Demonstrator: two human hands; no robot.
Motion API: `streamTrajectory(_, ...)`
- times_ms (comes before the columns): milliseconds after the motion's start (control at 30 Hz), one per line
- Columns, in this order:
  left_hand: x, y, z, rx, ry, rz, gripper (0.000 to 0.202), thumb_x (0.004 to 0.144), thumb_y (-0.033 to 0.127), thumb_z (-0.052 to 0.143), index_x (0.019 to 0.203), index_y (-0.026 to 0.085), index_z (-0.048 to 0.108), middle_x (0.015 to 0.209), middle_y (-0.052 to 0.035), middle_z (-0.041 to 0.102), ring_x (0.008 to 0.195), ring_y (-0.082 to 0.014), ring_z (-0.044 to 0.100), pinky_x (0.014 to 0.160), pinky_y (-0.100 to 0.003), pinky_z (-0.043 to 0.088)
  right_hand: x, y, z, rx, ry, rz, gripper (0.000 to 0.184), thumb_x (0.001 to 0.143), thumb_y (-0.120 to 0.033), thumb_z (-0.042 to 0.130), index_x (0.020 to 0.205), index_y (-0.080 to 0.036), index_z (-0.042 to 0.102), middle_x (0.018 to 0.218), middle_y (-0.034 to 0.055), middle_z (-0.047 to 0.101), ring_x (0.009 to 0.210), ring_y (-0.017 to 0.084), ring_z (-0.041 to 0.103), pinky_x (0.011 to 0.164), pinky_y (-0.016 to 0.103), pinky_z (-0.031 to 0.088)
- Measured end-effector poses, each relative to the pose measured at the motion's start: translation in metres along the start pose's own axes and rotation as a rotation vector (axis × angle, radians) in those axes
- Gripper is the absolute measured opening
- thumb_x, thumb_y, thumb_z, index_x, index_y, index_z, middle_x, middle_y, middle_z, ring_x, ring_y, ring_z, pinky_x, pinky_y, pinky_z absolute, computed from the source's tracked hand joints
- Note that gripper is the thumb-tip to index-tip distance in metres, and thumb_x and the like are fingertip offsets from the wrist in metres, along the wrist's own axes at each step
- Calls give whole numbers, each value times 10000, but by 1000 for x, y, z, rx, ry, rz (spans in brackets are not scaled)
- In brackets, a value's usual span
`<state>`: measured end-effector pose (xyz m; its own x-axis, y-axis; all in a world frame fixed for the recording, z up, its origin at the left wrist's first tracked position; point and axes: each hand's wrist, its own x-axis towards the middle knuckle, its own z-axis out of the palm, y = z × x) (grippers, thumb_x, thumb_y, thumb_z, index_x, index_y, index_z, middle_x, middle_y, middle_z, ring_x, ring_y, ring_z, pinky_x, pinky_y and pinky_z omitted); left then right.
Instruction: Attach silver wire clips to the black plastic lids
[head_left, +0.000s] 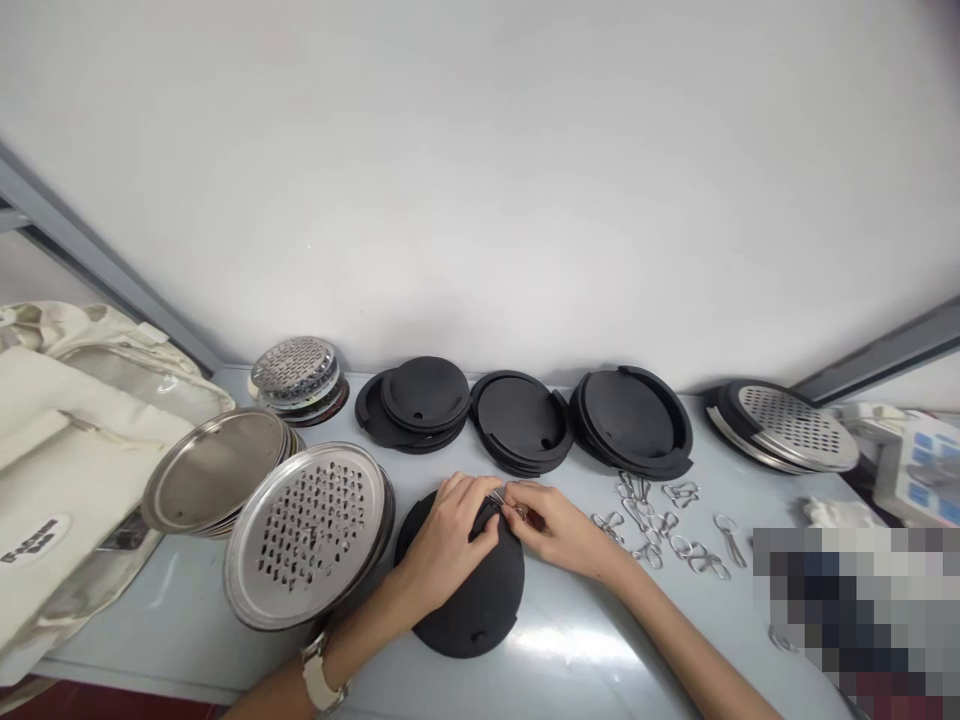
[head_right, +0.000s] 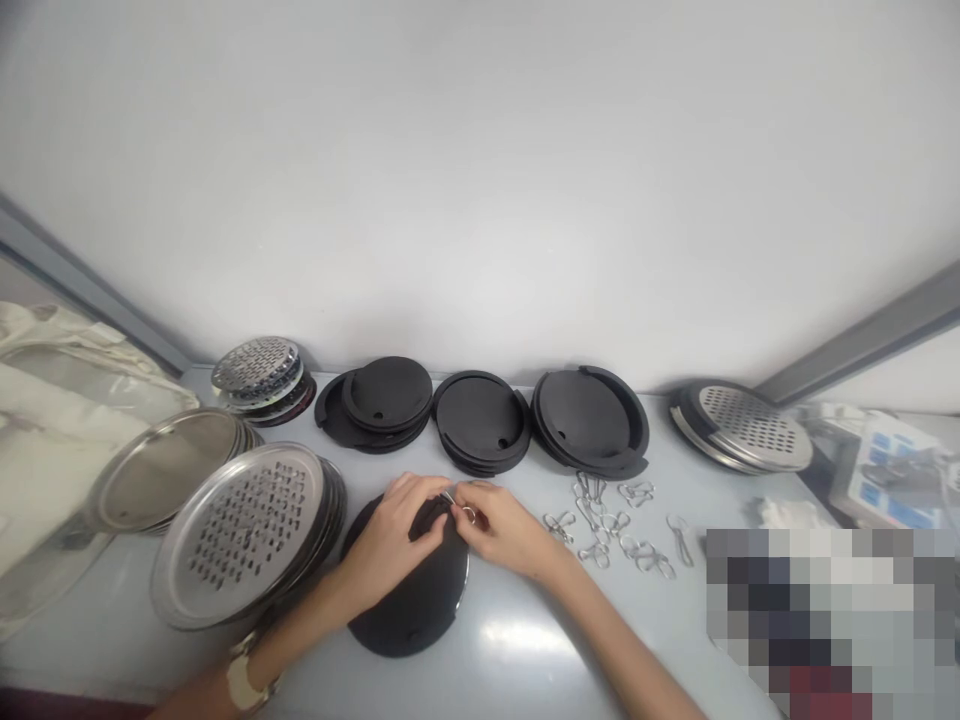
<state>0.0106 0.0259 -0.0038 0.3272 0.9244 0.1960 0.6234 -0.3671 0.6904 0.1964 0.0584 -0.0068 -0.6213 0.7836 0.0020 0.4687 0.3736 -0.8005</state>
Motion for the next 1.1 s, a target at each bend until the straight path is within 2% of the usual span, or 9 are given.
streamTrajectory(300, 1, 1, 0, -13, -13, 2, 342, 819, 53, 510, 1101, 247, 515, 1047, -16, 584, 1005, -208, 514, 897, -378, 442, 0, 1, 0, 4, -7, -1, 193, 871, -141, 427, 708, -201, 344, 673, -38, 404, 611, 113, 376, 564, 231, 306)
streamTrajectory(700, 0, 1, 0, -38, -17, 13, 353, 815, 32, 500, 1100, 240, 508, 1067, -18, 584, 1022, -206, 507, 918, -380, 438, 1, 0, 0, 4, -1, -21, 220, 912, -167, 403, 704, -201, 340, 668, -33, 405, 601, 114, 371, 554, 234, 304)
streamTrajectory(1100, 0, 0, 0, -36, -15, 19, 335, 815, 34, 500, 1080, 238, 498, 1062, -17, 574, 1016, -198, 511, 913, -372, 446, 1, 2, 1, -59, 25, -48, 246, 965, -230, 379, 720, -199, 386, 685, -15, 459, 616, 131, 427, 585, 259, 345)
